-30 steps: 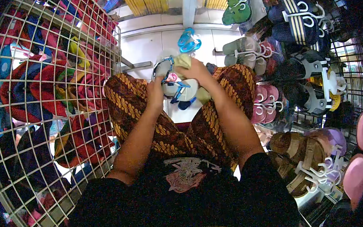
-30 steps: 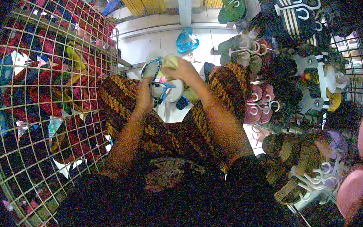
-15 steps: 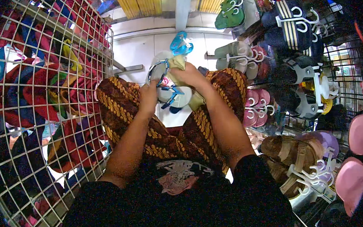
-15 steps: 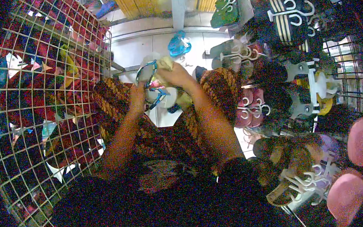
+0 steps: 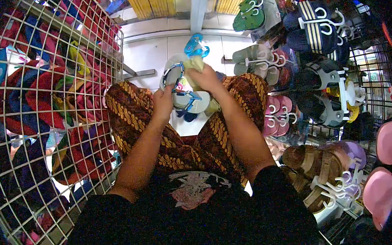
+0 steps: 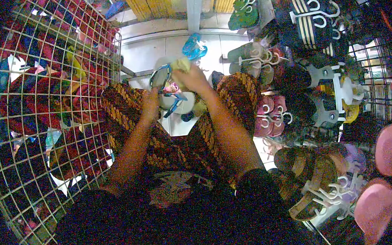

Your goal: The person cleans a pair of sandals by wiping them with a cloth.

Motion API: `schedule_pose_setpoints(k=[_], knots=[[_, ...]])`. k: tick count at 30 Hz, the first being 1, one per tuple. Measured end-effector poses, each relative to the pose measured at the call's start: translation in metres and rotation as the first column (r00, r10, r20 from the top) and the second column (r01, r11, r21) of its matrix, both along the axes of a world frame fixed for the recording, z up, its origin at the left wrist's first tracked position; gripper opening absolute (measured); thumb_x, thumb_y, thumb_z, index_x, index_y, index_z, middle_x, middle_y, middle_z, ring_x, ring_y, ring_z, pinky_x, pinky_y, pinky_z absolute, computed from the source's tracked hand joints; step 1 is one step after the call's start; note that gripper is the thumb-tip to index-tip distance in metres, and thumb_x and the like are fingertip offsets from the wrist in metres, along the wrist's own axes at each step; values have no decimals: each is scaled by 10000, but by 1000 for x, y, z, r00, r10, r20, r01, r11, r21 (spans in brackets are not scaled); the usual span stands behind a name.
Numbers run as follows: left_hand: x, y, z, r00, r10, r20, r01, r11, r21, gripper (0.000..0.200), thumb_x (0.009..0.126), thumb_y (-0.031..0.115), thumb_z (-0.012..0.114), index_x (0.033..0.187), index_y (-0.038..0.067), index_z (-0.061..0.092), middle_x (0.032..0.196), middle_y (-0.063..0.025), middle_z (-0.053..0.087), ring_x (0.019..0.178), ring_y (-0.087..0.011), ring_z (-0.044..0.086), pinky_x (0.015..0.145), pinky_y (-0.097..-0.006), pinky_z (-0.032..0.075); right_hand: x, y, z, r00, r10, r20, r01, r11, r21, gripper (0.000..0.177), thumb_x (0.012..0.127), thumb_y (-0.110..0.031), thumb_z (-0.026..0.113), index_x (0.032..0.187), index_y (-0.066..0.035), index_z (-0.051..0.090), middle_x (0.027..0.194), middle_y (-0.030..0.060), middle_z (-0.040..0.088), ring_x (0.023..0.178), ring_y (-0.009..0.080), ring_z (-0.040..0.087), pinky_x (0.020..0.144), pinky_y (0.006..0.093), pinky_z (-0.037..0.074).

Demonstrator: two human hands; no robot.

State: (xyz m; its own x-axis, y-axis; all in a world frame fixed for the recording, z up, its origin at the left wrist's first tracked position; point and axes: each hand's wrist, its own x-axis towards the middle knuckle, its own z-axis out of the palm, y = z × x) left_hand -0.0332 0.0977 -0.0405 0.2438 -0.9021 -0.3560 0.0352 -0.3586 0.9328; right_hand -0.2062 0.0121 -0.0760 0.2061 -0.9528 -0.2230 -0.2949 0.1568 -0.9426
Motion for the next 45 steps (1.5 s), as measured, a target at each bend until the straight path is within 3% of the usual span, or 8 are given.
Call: schedule_pose_setpoints(k=[4, 8, 12, 19, 32, 35, 40, 45], knots=[[1, -3, 4, 993, -6, 114, -3, 997, 78, 353, 879, 293, 594, 902, -46, 691, 707, -47, 647, 632, -113, 561, 602, -289, 457, 1, 7, 30, 997, -27, 77, 19, 994, 110, 472, 811, -393, 706, 1143, -73, 603, 1003, 134, 686, 930, 255, 661, 817, 367, 511], [2, -2, 0, 992, -34, 123, 27, 998, 58, 330, 887, 278, 591, 935, -35, 682, 732, -45, 652, 656, -115, 572, 613, -288, 461, -8, -10, -16, 971, -113, -211, 124, 991, 40, 457, 818, -304, 717, 1175, -53, 579, 1024, 121, 674, 909, 208, 644, 811, 339, 510], [1, 4, 4, 960, -98, 262, 116, 992, -55, 271, 889, 230, 599, 988, -12, 669, 800, -61, 678, 726, -122, 604, 652, -292, 475, -24, -13, 10, 924, -338, 181, 350, 936, -39, 427, 804, -202, 694, 1182, -44, 572, 1029, 122, 673, 908, 226, 642, 823, 340, 506], [10, 1, -58, 929, -138, 342, 212, 959, -187, 324, 818, 207, 673, 1072, 7, 648, 869, -179, 694, 810, -283, 682, 731, -382, 513, -21, 10, 59, 839, -224, -496, -116, 817, -565, 331, 726, -62, 652, 1052, -119, 635, 1016, 77, 631, 959, 260, 590, 905, 391, 410], [8, 5, -41, 880, -277, 387, 317, 948, -41, 339, 791, 226, 693, 1074, 43, 658, 894, -173, 699, 814, -309, 685, 740, -394, 524, -11, 15, 56, 787, -136, -602, -343, 714, -610, 381, 634, -108, 734, 999, -197, 675, 1104, 15, 607, 1104, 291, 489, 979, 645, 226], [9, 5, -51, 880, -254, 402, 303, 951, -61, 342, 788, 239, 695, 1052, 25, 655, 896, -183, 695, 818, -319, 683, 741, -400, 523, -19, 4, 25, 773, -231, -591, -102, 874, -475, 370, 638, -94, 717, 993, -182, 658, 1068, 25, 592, 1125, 274, 487, 981, 649, 214], [8, 2, -51, 881, -271, 388, 296, 955, -6, 358, 786, 264, 696, 1042, 17, 655, 887, -192, 693, 823, -321, 683, 744, -411, 521, -5, 18, 60, 771, -238, -590, -263, 725, -636, 309, 673, -138, 702, 974, -150, 633, 981, 105, 607, 990, 342, 532, 837, 434, 413], [9, 4, -65, 905, -216, 366, 261, 962, -80, 395, 782, 264, 702, 1087, 20, 645, 890, -191, 693, 815, -323, 681, 726, -405, 520, -22, 0, 28, 813, -307, -494, 13, 859, -513, 308, 706, -167, 704, 1006, -151, 639, 943, 83, 627, 967, 336, 577, 877, 459, 360]])
